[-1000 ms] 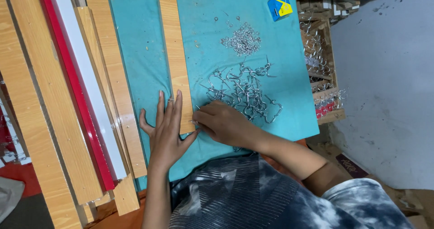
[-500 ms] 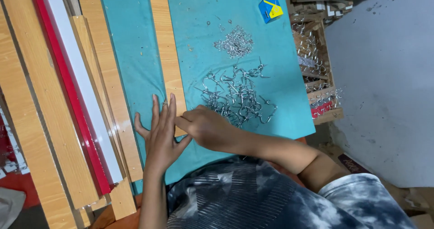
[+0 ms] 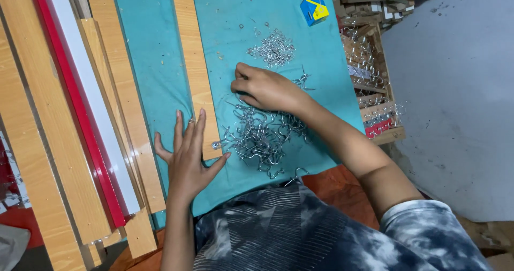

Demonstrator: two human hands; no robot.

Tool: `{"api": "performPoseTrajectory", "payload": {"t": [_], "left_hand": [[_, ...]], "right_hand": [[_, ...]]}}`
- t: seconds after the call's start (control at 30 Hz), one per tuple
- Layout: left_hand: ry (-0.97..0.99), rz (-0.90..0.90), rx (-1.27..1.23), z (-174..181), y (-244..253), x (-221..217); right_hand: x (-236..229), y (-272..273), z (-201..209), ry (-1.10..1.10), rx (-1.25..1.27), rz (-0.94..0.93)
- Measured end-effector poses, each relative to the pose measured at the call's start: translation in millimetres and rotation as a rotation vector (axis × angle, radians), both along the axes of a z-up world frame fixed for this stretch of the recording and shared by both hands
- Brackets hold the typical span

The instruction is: Attach metal hooks to wooden strips to assemble racks

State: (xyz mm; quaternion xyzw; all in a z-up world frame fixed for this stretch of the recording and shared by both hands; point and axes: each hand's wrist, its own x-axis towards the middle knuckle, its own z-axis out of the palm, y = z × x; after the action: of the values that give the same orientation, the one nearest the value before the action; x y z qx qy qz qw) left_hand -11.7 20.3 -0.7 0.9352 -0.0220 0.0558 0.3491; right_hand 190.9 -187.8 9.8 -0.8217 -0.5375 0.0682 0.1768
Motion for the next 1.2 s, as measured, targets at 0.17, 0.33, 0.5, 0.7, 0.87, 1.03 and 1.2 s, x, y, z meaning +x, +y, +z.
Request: {"api": "performPoseTrajectory", "payload": {"t": [0.17, 0.33, 0.5, 0.7, 0.87, 1.03, 1.2], "left_hand": [[0.01, 0.026, -0.025, 7, -2, 2], [0.027, 0.051, -0.022, 9, -3, 3], [0.0, 0.042, -0.011, 8, -3, 2], [0.006, 0.041, 0.013, 4, -3, 2], [0.013, 0.033, 0.009, 7, -2, 2], [0.001, 0.036, 0.014, 3, -2, 2], [-0.007, 0.035, 0.025, 2, -1, 2]], "right_hand": [[-7, 7, 19, 0.006, 0.02, -0.096], [-9, 16, 32, 0.292, 0.241, -0.192], [-25, 36, 4, 1.078, 0.694, -0.225], [-39, 44, -16, 1.116, 0.687, -0.393], [-46, 40, -2, 0.827, 0.614, -0.339], [-48, 41, 3, 0.702, 0.63, -0.344], [-47, 42, 9, 0.585, 0.566, -0.306]]}}
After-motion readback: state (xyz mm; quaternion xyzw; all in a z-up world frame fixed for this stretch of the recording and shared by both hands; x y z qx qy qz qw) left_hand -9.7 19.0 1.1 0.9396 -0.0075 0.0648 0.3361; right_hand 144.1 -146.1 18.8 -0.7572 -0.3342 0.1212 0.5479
